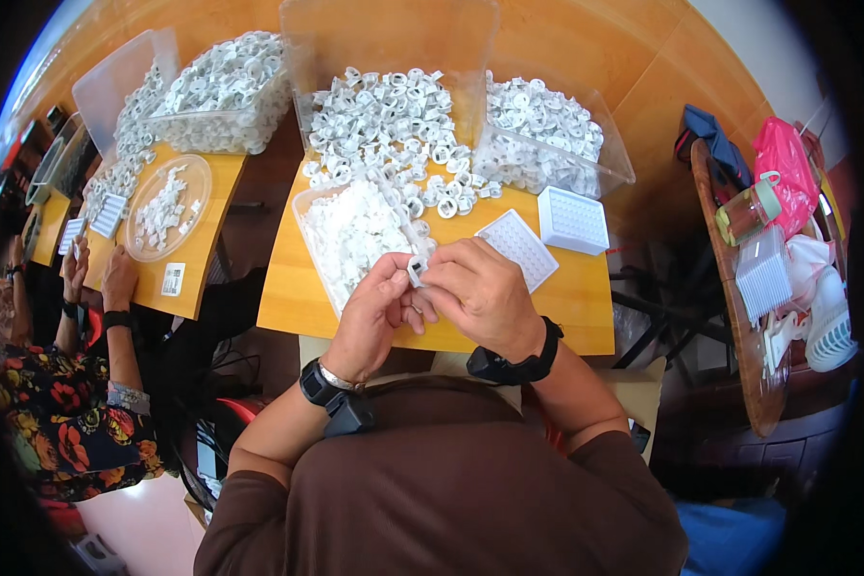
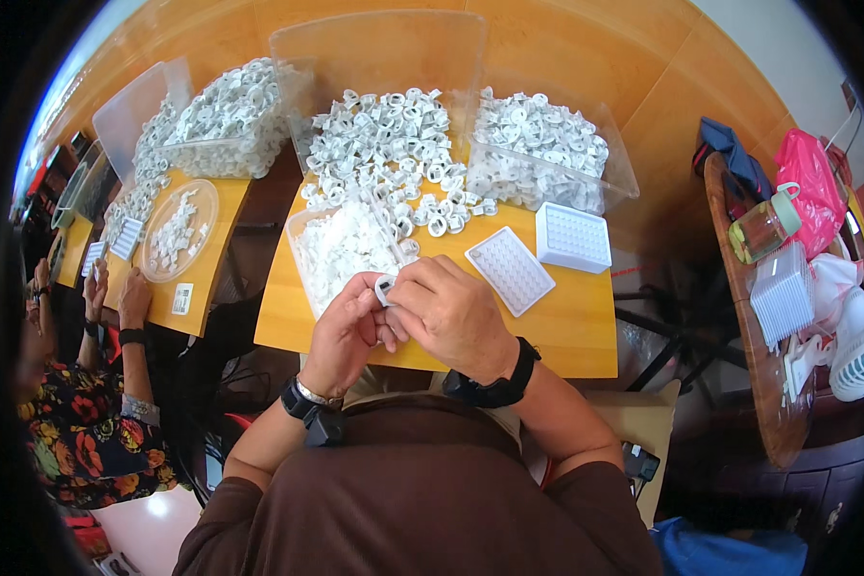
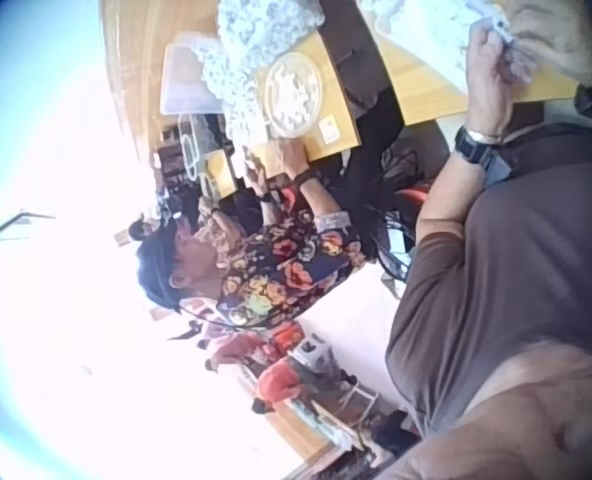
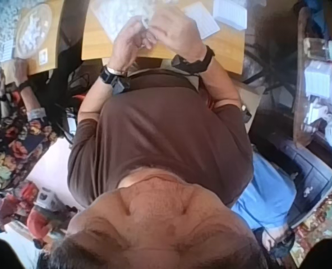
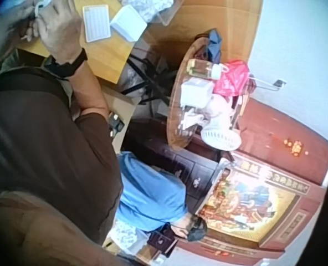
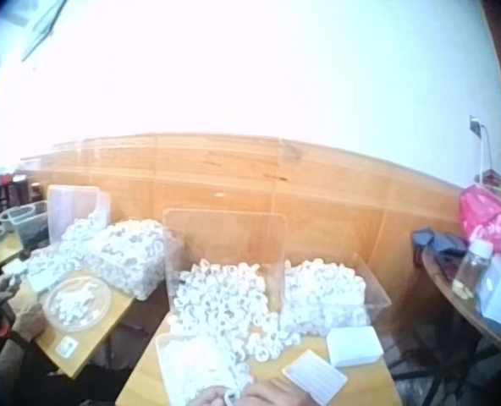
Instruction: The person assembles components by hand, inserting small batteries into white plastic housings and placing the finished units into a tray. They repeat this process until the tray is full, then stack the tray with others and set them aside.
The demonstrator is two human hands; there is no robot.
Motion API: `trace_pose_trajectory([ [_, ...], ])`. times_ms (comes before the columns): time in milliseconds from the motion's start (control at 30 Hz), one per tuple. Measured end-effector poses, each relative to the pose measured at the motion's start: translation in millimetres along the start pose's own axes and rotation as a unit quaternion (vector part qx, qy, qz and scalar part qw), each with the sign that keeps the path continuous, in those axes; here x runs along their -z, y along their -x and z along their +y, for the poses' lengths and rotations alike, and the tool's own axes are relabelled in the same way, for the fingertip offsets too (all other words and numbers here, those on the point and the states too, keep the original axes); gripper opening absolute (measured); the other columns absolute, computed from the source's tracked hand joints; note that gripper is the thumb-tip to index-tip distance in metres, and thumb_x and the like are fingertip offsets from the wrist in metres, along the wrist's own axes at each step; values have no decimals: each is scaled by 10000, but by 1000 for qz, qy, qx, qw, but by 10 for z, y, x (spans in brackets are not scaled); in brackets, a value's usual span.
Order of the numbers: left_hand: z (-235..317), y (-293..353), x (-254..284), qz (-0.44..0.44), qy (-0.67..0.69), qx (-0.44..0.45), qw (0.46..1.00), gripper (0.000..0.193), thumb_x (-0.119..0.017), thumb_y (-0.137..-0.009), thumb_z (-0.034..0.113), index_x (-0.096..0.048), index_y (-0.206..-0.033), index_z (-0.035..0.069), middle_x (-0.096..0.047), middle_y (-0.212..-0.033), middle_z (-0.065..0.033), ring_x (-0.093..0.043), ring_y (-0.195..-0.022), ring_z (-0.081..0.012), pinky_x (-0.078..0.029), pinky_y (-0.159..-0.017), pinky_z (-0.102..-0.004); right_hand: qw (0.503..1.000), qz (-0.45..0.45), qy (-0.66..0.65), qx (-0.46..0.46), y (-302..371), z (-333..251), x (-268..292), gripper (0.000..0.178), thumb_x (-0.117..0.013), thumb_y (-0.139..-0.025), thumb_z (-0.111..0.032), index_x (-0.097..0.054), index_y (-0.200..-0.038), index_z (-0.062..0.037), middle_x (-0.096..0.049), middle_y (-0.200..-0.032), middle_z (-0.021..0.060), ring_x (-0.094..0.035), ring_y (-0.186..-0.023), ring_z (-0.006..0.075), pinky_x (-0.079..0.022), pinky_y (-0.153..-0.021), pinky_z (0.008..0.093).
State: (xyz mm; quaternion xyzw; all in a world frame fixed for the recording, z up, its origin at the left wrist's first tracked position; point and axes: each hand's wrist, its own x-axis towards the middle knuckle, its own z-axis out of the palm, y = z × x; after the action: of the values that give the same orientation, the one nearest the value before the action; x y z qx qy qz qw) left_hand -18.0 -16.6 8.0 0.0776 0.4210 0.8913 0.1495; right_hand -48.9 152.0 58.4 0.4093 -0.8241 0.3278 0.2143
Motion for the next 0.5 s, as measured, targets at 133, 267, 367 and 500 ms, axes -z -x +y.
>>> trace_pose_trajectory([
  [133, -48, 2, -12, 13, -13, 9, 1000, 260, -442, -975, 206, -479, -1134, 4, -606, -958, -87, -605, -786, -147, -480, -648, -241, 993, 4, -85, -79, 97, -17, -36, 197, -724, -701, -56, -626, -871, -71, -586, -853, 66, -602, -742, 251, -495, -635, 325],
  [267, -93, 19, -8, -9, 51, 3, 999, 255, -463, -967, 190, -493, -1126, -6, -608, -962, -89, -613, -790, -153, -493, -648, -246, 972, 18, -166, -166, 120, -40, -38, 263, -742, -682, -74, -632, -920, -64, -582, -862, 91, -610, -731, 250, -498, -634, 314],
  [367, -131, 15, 27, -29, 74, -1, 997, 268, -468, -966, 196, -497, -1131, -14, -609, -968, -96, -619, -785, -161, -504, -644, -255, 974, 16, -157, -159, 146, -38, -45, 294, -745, -672, -81, -637, -944, -64, -579, -865, 94, -610, -739, 255, -496, -641, 325],
  [500, -141, 16, 2, -34, 93, 15, 995, 278, -463, -965, 187, -495, -1147, -21, -610, -976, -114, -621, -767, -166, -517, -642, -261, 984, 31, -110, -133, 171, -58, -27, 308, -747, -667, -94, -640, -955, -66, -569, -856, 90, -603, -756, 265, -491, -652, 351],
])
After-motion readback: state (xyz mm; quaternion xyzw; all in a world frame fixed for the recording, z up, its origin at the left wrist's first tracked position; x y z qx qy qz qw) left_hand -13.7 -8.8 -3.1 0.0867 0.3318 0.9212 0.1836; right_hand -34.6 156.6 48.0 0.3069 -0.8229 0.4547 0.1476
